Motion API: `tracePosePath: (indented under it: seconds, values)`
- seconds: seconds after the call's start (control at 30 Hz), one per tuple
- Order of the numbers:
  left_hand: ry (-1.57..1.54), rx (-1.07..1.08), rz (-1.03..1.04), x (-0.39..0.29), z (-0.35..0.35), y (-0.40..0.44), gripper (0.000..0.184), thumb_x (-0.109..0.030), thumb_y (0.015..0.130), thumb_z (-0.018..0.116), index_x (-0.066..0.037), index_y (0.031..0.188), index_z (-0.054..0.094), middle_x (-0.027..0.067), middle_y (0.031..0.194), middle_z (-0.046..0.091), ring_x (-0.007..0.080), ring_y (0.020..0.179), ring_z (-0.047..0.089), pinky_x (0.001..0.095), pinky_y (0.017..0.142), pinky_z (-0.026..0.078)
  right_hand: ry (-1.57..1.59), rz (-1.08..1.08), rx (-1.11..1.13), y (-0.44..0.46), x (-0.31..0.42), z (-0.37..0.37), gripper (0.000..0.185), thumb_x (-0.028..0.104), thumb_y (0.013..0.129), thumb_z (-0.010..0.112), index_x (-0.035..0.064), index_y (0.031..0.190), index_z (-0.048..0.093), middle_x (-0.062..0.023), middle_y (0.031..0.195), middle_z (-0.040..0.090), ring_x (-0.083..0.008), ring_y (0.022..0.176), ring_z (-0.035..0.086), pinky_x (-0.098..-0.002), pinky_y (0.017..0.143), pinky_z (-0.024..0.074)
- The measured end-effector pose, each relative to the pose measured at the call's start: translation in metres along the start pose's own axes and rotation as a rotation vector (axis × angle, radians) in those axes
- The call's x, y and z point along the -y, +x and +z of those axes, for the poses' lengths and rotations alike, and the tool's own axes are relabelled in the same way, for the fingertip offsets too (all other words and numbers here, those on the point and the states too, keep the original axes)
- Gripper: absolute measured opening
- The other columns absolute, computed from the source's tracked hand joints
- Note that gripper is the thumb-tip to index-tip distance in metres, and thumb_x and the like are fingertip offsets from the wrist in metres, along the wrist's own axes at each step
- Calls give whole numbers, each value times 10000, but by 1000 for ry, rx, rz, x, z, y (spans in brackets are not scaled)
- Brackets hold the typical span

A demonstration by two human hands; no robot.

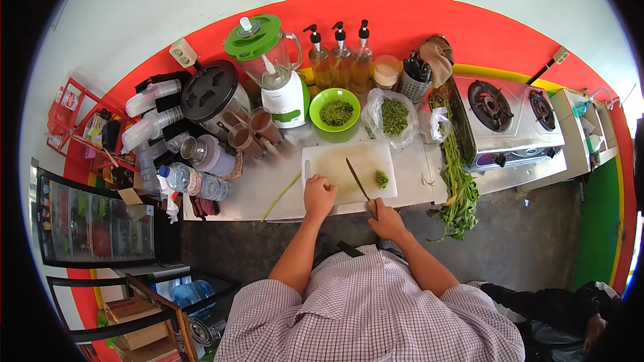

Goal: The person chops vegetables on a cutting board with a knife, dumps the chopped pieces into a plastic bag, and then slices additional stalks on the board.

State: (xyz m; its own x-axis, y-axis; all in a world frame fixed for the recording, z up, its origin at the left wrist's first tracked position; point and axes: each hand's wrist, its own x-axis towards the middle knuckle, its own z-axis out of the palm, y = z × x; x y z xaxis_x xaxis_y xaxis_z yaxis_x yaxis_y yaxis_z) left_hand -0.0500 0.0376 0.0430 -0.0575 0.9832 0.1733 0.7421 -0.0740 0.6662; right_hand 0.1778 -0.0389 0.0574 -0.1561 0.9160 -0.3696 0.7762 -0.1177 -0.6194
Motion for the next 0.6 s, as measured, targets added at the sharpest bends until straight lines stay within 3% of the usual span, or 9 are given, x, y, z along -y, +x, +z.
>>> tracePosePath:
  seconds: [0.1,0.2,0.43,0.53,0.6]
  values:
    - [25,100,-67,-13,16,2,179,-144,768,698,-7,694,611,132,811,641,355,843,602,451,758,504,-9,49,11,-2,-1,-1,639,229,811,674,13,1325,361,-325,956,654,-507,911,632,-575,805,503]
    - [-27,134,0,-18,29,1,180,-174,814,683,-11,742,662,134,822,655,347,872,619,441,768,514,6,43,-27,-6,-2,-3,655,232,812,675,15,1343,359,-326,972,653,-509,925,630,-573,814,504]
    - [-319,127,-60,-3,31,-3,112,-116,827,688,-18,873,717,145,854,657,342,892,628,418,825,511,26,101,-59,-13,-7,-5,658,240,819,671,9,1348,356,-325,971,653,-509,924,629,-568,822,505]
    - [-222,75,15,-11,19,-5,161,-37,801,683,-43,957,724,113,943,653,325,957,606,410,877,499,41,98,-40,-12,-6,-2,643,241,828,662,-3,1340,356,-328,954,653,-507,914,631,-566,824,505]
    - [-98,99,220,-19,14,-5,228,9,784,676,-64,995,719,72,1017,642,301,1024,572,411,913,488,48,65,-44,-11,-3,3,625,240,836,658,-11,1325,361,-331,931,655,-508,892,634,-568,824,505]
